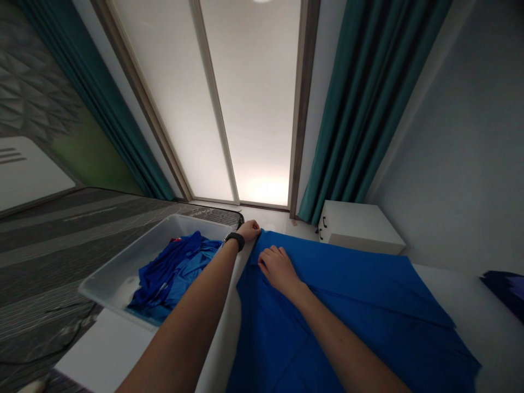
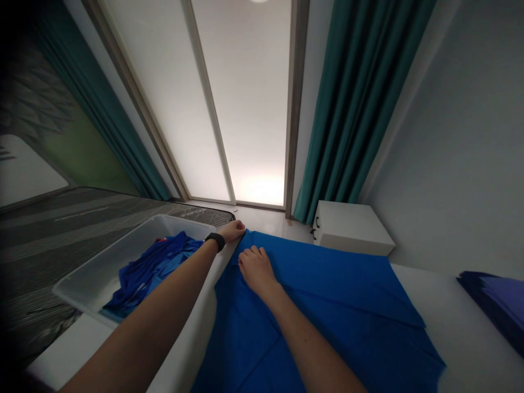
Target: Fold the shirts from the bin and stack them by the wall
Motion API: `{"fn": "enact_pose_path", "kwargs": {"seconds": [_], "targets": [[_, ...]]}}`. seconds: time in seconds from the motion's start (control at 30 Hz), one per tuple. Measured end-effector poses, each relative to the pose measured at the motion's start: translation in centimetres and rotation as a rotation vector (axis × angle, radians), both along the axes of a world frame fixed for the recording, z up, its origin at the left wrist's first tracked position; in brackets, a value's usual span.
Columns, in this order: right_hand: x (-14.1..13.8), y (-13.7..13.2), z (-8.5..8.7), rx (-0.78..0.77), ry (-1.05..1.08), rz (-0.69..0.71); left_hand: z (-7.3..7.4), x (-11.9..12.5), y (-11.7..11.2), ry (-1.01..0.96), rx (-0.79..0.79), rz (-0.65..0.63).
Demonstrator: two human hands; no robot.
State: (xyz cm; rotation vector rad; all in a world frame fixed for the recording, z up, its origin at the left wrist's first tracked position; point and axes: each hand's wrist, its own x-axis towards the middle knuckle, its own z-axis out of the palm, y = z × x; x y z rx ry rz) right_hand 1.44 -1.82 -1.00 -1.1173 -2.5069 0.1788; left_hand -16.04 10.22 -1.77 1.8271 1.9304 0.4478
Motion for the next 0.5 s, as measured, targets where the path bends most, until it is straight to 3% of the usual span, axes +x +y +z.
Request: {"fn": "enact_pose_path", "kwargs": {"seconds": [0.17, 0.5], "targets": [[-0.04, -0.03, -0.04, -0.01, 0.044, -0.005, 0.07, -0.03, -0.16, -0.014, 0.014, -0.001], [0.22, -0.5, 0.71, -0.033, 0.057, 0.244, 0.09, -0.02, -0.22, -0.106, 0.029, 0.006]]}}
